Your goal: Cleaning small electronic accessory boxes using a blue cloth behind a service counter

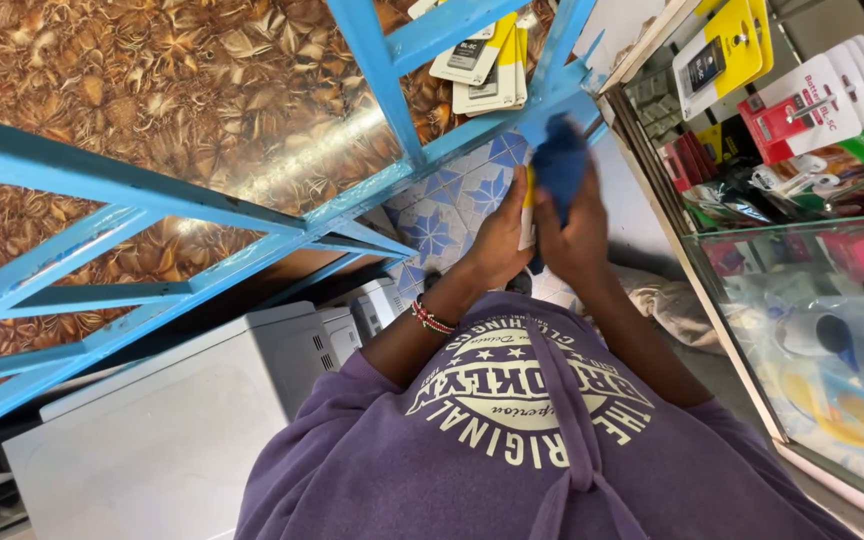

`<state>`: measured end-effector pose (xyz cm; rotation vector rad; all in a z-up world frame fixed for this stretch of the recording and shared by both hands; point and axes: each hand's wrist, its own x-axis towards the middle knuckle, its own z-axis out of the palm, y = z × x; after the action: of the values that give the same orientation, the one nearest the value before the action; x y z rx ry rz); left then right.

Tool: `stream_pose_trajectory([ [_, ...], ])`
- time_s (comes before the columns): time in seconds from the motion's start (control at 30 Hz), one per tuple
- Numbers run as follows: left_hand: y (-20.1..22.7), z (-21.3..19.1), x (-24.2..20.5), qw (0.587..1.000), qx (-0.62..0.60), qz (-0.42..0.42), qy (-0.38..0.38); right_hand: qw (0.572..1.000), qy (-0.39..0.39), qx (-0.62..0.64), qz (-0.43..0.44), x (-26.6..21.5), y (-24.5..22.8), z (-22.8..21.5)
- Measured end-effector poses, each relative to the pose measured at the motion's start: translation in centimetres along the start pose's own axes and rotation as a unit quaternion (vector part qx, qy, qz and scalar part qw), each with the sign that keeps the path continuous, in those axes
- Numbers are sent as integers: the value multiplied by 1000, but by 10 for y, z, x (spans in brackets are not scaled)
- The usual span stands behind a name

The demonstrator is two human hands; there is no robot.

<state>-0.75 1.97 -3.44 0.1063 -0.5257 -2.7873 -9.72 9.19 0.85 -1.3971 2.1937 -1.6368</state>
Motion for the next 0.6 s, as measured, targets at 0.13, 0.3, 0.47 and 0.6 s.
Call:
stream_pose_trajectory([
  [0.13,24,19,4,999,-46,8,-24,993,-75,47,-81,-10,-38,0],
  [0.3,49,43,-8,994,-97,20,-42,987,-94,76,-110,-33,-24,6],
  [0.47,42,54,-3,987,-145,26,-66,993,-92,14,-66,-9,-31,-8],
  [0.6,29,10,10,999,-26,27,-21,997,-58,-12,-53,-3,-21,-7],
])
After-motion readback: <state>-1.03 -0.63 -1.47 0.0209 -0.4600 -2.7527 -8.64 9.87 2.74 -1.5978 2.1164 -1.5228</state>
